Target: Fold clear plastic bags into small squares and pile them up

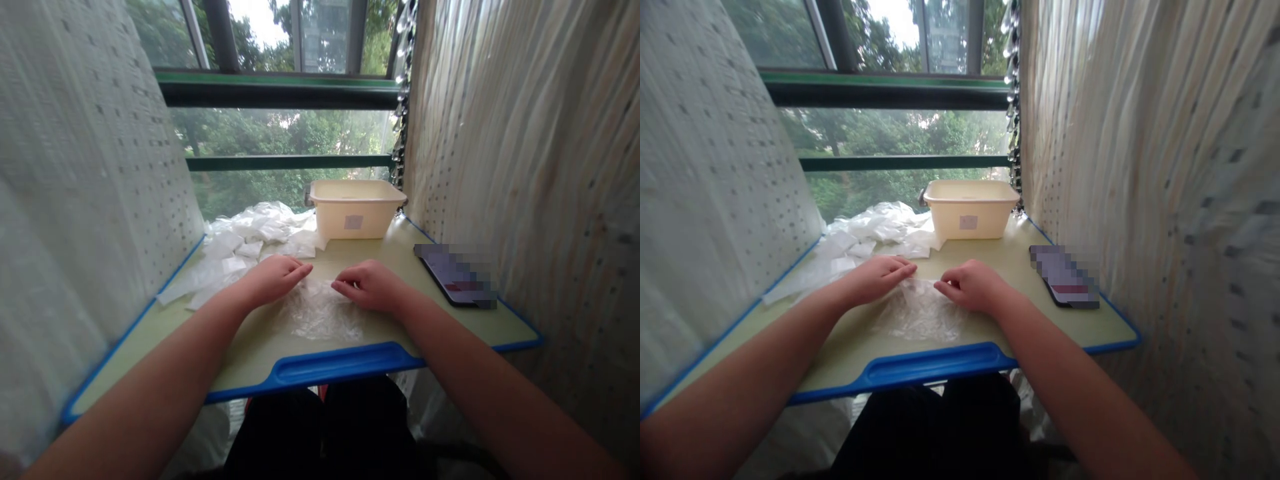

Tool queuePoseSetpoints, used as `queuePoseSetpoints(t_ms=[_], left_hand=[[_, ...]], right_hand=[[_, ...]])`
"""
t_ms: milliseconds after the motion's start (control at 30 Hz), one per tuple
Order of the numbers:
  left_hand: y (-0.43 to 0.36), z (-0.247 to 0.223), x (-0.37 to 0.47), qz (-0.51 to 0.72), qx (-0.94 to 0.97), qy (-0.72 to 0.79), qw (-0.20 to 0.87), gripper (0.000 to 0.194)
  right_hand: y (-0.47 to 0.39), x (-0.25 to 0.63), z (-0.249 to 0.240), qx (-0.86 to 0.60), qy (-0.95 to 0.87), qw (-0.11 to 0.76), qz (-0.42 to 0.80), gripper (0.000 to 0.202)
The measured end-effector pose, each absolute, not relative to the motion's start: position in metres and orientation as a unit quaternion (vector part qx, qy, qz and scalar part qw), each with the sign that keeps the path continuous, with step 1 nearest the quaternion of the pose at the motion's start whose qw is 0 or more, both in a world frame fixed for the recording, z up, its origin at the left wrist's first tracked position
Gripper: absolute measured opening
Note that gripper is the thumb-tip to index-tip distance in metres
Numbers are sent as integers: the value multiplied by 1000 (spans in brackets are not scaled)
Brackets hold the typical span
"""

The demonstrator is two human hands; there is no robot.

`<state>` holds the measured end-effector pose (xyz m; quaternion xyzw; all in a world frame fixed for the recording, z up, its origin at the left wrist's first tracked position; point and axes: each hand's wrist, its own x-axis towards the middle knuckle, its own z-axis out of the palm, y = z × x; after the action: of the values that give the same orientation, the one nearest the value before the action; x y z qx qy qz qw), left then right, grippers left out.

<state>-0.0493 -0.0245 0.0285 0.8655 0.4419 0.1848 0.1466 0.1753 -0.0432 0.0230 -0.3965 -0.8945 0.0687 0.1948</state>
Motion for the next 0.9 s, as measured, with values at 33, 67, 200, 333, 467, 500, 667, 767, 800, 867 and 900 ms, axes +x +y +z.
queuePoseSetpoints(t_ms=[33,67,200,333,467,500,667,767,800,867,900], left_hand=[[-25,30,-50,180,866,443,148,36],[-26,32,-51,176,865,445,149,32],[-36,45,-56,151,869,443,157,31],[-46,52,-59,86,905,393,137,59],[-42,43,-55,78,919,379,72,48],[-40,40,-52,83,923,371,56,38],[-35,27,-38,99,921,374,-57,16],[-37,24,-33,89,907,398,-102,13],[-38,24,-33,84,904,405,-110,12],[-40,25,-34,66,901,414,-111,12],[-42,27,-35,54,903,414,-104,13]], right_hand=[[-42,176,23,-403,-887,210,85,36],[-41,176,23,-408,-879,226,98,34],[-41,177,24,-399,-876,239,125,29],[-41,176,22,-379,-897,208,98,41],[-40,172,15,-376,-905,194,50,34],[-40,171,14,-372,-907,194,41,31],[-41,169,14,-349,-914,205,-1,25],[-41,170,16,-341,-916,210,-32,23],[-41,171,16,-336,-918,208,-38,23],[-42,171,16,-323,-923,203,-43,23],[-43,172,16,-317,-926,200,-43,23]])
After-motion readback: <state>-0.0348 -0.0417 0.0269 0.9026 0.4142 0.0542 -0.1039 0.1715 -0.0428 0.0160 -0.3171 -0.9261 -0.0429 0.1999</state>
